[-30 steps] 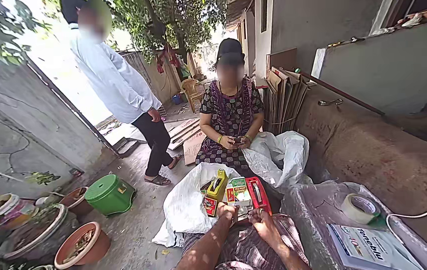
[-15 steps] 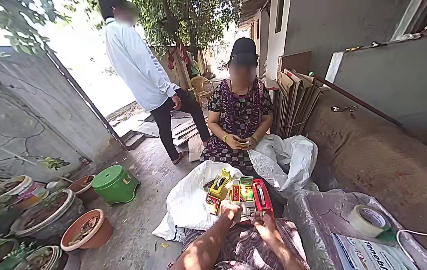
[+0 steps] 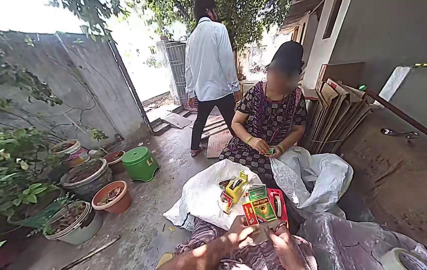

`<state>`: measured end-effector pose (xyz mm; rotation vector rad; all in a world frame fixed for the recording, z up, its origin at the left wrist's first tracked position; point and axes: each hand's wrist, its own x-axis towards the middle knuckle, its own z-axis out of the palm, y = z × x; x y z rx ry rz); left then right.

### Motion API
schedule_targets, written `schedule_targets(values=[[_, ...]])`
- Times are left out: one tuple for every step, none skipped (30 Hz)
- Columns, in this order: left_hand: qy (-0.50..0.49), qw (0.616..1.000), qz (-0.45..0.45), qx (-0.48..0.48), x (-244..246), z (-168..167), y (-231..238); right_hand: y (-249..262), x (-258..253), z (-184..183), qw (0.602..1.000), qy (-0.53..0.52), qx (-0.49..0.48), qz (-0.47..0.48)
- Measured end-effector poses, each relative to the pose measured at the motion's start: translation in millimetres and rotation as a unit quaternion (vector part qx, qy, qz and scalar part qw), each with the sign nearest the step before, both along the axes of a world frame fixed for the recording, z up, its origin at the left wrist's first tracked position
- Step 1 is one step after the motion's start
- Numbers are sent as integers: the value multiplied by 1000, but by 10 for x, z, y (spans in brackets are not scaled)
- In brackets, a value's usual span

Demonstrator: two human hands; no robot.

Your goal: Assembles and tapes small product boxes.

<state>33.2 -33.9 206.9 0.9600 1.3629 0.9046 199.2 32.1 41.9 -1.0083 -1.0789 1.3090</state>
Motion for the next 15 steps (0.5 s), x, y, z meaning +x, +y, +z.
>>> schedule_targets(values=[[-18,999,-24,44,-150,-175,-9,-21,32,-4,997,-63,29,16],[-54,994,-35,91,-307,-505,72,-34,59,-19,989,-139,50,19],[-83,988,-23,132,-425,-898,244,-37,64,-37,979,-195,60,17],[-97,980,-11,171,-515,-1188,408,-36,48,-56,976,-207,60,18],[-84,978,-2,190,-567,-1313,503,-28,4,-86,980,-190,64,1],[-55,979,8,198,-582,-1334,529,-24,-42,-115,979,-186,73,-33],[-20,978,12,206,-578,-1318,519,-23,-69,-130,973,-206,78,-67],[11,977,9,213,-563,-1298,487,-23,-83,-140,965,-230,84,-90],[33,974,1,224,-531,-1263,432,-25,-89,-142,960,-248,87,-94],[54,970,-14,239,-488,-1217,371,-27,-90,-128,960,-257,80,-76],[76,962,-38,261,-450,-1188,317,-34,-88,-103,965,-251,66,-44],[95,951,-62,288,-425,-1233,298,-47,-101,-82,971,-233,55,-21],[123,943,-86,296,-399,-1275,281,-64,-123,-84,978,-202,44,-11],[166,935,-113,291,-373,-1275,252,-88,-138,-78,985,-171,30,-8],[211,923,-142,289,-350,-1256,216,-107,-144,-73,990,-141,12,-8]])
